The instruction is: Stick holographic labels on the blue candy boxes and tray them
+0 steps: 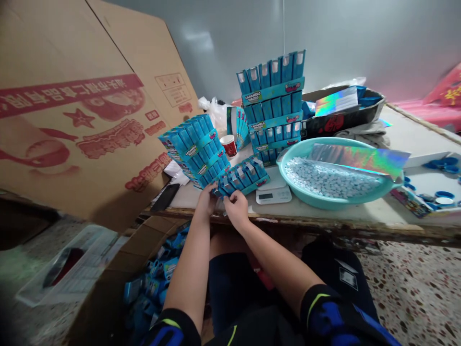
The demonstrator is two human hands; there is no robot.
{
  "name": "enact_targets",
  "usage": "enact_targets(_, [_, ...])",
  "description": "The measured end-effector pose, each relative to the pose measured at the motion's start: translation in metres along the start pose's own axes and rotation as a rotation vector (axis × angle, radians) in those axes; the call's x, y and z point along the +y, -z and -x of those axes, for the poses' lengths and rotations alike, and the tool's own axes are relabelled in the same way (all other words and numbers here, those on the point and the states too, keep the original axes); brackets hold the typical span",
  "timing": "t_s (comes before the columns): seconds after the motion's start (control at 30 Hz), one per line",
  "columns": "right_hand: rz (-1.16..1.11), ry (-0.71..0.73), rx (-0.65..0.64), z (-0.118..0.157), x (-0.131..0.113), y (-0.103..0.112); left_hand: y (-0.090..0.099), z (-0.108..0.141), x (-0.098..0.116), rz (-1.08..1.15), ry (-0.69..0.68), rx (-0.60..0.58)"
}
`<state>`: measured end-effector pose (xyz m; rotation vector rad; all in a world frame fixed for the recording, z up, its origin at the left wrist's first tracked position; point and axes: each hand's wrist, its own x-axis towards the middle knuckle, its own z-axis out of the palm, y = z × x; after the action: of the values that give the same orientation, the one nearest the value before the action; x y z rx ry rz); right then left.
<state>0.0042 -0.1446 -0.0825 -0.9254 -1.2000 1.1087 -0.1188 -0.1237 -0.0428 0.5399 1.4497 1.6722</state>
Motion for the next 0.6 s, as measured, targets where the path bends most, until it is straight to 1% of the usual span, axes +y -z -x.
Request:
enact_targets(0.07, [0.0, 0.177, 0.039, -0.003, -0.012, 0.018, 0.0, -0.002, -0.005, 0.006, 0.032, -0.015])
enact_targets(0.17, [0.08, 0.42, 0.168, -0.022, -0.031, 0.053, 0.001, -0.006, -0.011, 0.049, 0.061, -0.007])
enact_targets(0.27, [0.209, 0.535, 0.316, -0.05, -0.039, 0.086, 0.004, -0.009, -0.017, 0.144, 0.055, -0.086])
enact_targets(0.33, [0.324, 0.574, 0.335, -0.065, -0.038, 0.102, 0.004, -0.009, -0.022, 0.205, 0.017, -0.146])
enact_targets(0.4, [0.434, 0.594, 0.288, -0.075, -0.034, 0.111, 0.003, -0.008, -0.026, 0.237, -0.039, -0.15])
enact_targets(0.5, [0.487, 0.578, 0.227, -0.084, -0.03, 0.112, 0.002, -0.004, -0.033, 0.233, -0.101, -0.117])
enact_targets(0.6, [0.399, 0.494, 0.235, -0.089, -0.024, 0.106, 0.005, 0.001, -0.036, 0.174, -0.182, -0.038])
